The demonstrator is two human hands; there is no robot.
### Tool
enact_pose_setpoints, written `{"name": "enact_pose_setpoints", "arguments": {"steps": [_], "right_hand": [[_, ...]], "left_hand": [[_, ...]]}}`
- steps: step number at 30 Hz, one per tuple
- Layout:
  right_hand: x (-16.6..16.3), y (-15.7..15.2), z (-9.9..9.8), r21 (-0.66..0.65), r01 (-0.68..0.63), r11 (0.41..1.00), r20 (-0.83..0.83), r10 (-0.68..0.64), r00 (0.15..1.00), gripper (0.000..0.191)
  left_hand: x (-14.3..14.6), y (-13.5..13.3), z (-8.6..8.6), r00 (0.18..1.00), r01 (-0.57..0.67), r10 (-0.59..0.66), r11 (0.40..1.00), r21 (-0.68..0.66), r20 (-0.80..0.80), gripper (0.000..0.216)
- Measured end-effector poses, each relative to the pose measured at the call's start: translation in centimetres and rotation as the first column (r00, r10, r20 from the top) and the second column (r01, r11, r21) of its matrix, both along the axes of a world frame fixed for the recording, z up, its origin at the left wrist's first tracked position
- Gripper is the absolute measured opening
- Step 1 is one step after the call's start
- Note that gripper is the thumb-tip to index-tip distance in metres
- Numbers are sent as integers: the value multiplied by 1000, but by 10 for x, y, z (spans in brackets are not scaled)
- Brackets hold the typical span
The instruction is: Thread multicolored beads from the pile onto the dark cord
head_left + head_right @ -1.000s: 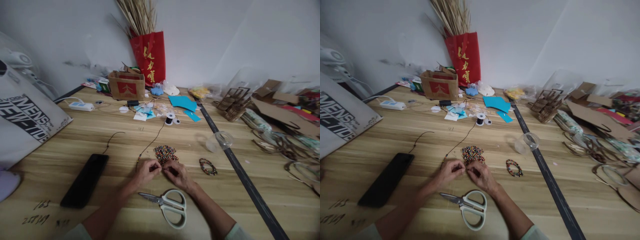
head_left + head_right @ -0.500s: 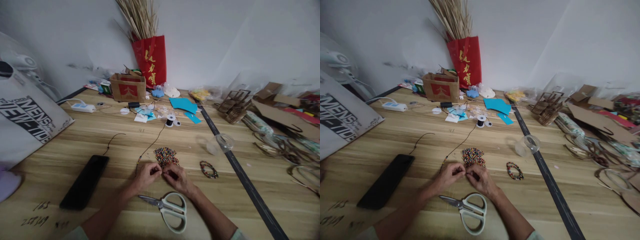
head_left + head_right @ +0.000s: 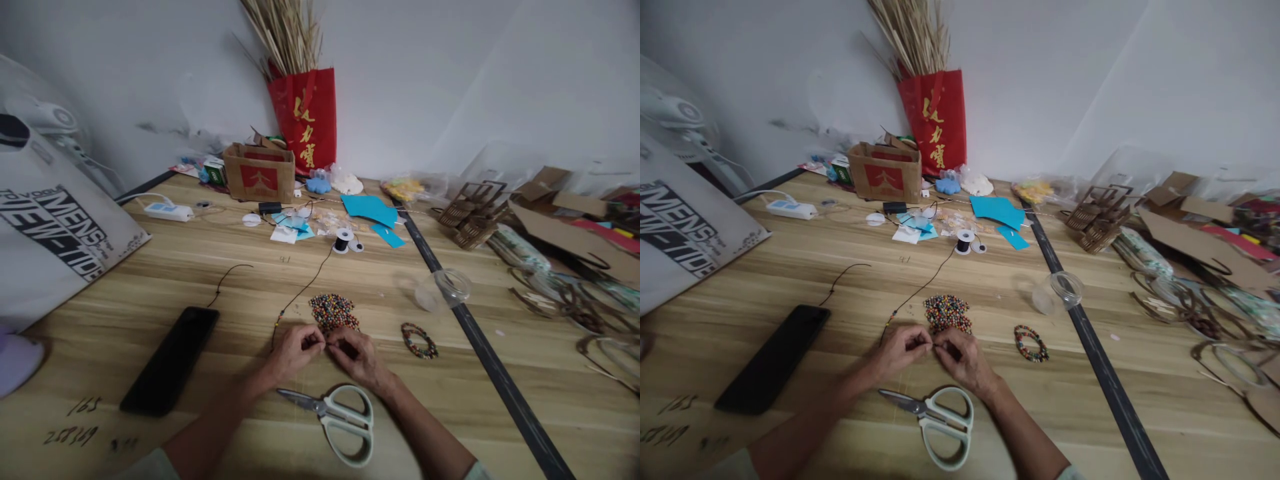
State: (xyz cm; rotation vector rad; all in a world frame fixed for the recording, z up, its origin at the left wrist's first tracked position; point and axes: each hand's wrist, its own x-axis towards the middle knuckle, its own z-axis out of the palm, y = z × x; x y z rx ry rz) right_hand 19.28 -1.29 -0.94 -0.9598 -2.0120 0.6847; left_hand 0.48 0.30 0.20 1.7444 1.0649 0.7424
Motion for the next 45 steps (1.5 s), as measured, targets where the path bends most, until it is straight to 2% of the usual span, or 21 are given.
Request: {"name": "enact_pose_setpoints", "arguments": {"steps": [19, 32, 45], "right_hand": [[1, 1, -1, -54, -41, 998, -1, 41, 999, 11], [2, 1, -2, -42, -37, 998, 1, 38, 999, 9], [2, 0, -1, -40, -45, 998, -2, 45, 999, 8]], "left_hand": [[0, 1, -8, 1000, 4, -4, 999, -40, -4, 10], [-1, 3, -13, 1000, 4, -4, 999, -40, 8, 12], [-2, 3, -11, 996, -38, 44, 996, -77, 71, 8]]}}
